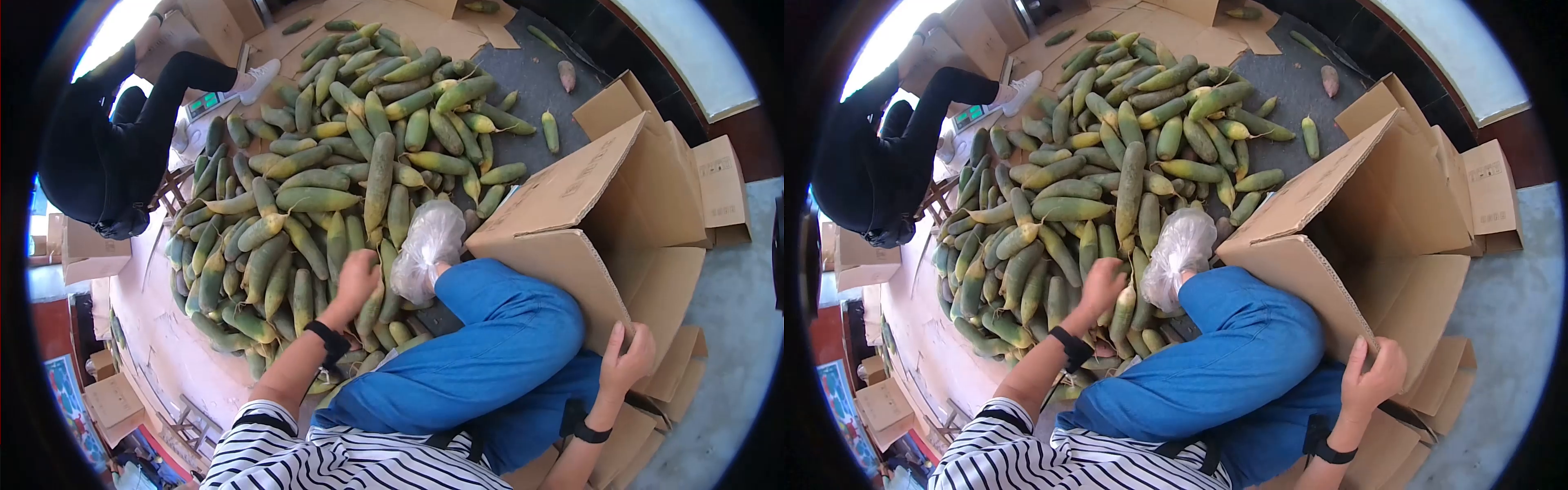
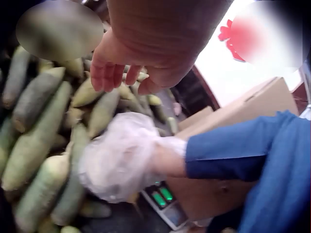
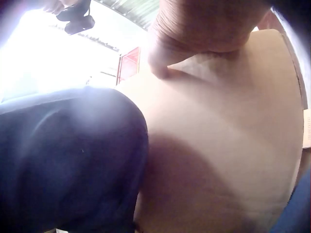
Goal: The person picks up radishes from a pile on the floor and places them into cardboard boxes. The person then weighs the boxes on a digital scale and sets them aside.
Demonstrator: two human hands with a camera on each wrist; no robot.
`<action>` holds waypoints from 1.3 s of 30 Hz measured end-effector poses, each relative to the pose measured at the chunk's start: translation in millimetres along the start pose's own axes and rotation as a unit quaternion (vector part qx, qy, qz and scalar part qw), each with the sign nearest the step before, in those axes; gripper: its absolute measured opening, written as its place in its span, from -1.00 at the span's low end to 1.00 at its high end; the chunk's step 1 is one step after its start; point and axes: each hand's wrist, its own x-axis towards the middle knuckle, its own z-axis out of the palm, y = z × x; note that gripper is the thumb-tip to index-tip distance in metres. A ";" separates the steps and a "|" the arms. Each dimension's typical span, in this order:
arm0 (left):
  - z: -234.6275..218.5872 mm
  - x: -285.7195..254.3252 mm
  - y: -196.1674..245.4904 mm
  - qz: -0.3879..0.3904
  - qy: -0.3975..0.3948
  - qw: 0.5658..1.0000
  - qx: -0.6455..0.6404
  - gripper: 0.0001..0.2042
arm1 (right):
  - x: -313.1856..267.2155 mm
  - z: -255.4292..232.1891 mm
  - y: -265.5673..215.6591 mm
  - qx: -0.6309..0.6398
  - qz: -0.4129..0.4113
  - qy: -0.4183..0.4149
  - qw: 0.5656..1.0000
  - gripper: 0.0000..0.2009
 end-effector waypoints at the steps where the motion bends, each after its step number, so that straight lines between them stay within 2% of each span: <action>1: 0.2 -2.4 -25.6 -0.049 0.021 0.998 0.035 -0.66 | 0.4 0.1 -0.5 0.010 0.007 -0.002 1.000 -0.76; 4: -2.5 0.3 -73.3 -0.210 0.050 0.971 0.102 -0.56 | 0.8 0.1 -1.4 0.003 0.016 -0.009 1.000 -0.75; 5: -1.8 2.5 -85.3 -0.236 0.040 0.965 0.104 -0.52 | 2.4 0.5 -2.2 0.003 0.013 -0.010 1.000 -0.75; 9: 5.8 14.8 -92.1 -0.275 0.017 0.955 0.107 -0.48 | 7.1 2.3 -3.2 -0.008 0.004 0.001 1.000 -0.74; 11: 7.5 22.6 -87.3 -0.309 -0.022 0.934 0.181 -0.45 | 7.6 2.6 -3.1 -0.010 0.003 0.002 1.000 -0.74; 12: 5.8 26.9 -85.6 -0.308 -0.021 0.934 0.181 -0.45 | 7.7 2.3 -3.1 -0.013 0.003 -0.003 1.000 -0.74; 14: 3.8 35.2 -79.8 -0.353 -0.069 0.910 0.205 -0.43 | 8.2 1.3 -3.2 -0.020 0.004 -0.005 1.000 -0.74; 17: 3.5 40.9 -82.1 -0.357 -0.082 0.905 0.217 -0.38 | 6.3 -0.6 -3.7 -0.011 0.019 -0.024 0.999 -0.75; 20: 4.8 31.2 -71.6 -0.366 -0.046 0.907 0.203 -0.37 | 5.9 -1.2 -4.1 -0.014 0.016 -0.016 1.000 -0.73; 21: 13.5 21.9 -82.8 -0.333 -0.008 0.921 0.200 -0.39 | 6.0 -1.3 -4.8 -0.010 0.007 -0.012 1.000 -0.76; 22: 17.5 14.3 -93.8 -0.329 -0.008 0.923 0.202 -0.39 | 6.9 -0.8 -5.6 -0.006 -0.003 -0.007 1.000 -0.77; 23: 19.2 8.1 -104.4 -0.346 -0.029 0.936 0.061 -0.43 | 7.6 -0.3 -6.4 -0.006 0.003 -0.004 1.000 -0.77; 24: 19.1 3.4 -107.1 -0.356 -0.052 0.930 -0.080 -0.48 | 8.4 -0.4 -7.0 0.003 0.000 -0.001 1.000 -0.77; 25: 9.1 0.2 -89.0 -0.348 -0.055 0.933 -0.078 -0.48 | 9.6 -0.9 -7.6 0.011 -0.003 0.003 1.000 -0.78; 26: -3.1 -5.1 -69.9 -0.403 -0.117 0.882 -0.215 -0.53 | 11.5 -1.0 -8.9 0.007 0.006 0.007 1.000 -0.78; 27: -15.5 -8.1 -47.5 -0.447 -0.182 0.805 -0.345 -0.58 | 13.2 -0.9 -10.2 0.008 -0.004 0.008 1.000 -0.78; 28: -18.7 -9.4 -34.3 -0.428 -0.183 0.822 -0.328 -0.65 | 14.1 -2.8 -9.8 0.003 -0.011 0.009 1.000 -0.78; 30: -37.0 -2.1 9.1 -0.312 -0.165 0.873 -0.335 -0.65 | 16.3 -4.6 -8.8 0.023 -0.020 0.017 0.999 -0.78; 32: -51.6 16.0 63.7 -0.152 -0.081 0.906 -0.387 -0.62 | 16.7 -4.9 -8.1 0.028 -0.027 0.029 0.999 -0.78; 36: -98.9 57.0 223.0 0.090 0.019 0.873 -0.479 -0.48 | 16.3 -6.6 -12.1 0.025 -0.024 0.041 0.999 -0.76; 38: -102.9 73.1 288.2 0.253 0.023 0.821 -0.511 -0.47 | 15.4 -6.6 -10.6 0.024 -0.027 0.046 0.998 -0.76; 39: -102.2 79.8 314.6 0.299 0.048 0.839 -0.452 -0.46 | 14.6 -5.6 -10.0 0.025 -0.023 0.047 0.998 -0.76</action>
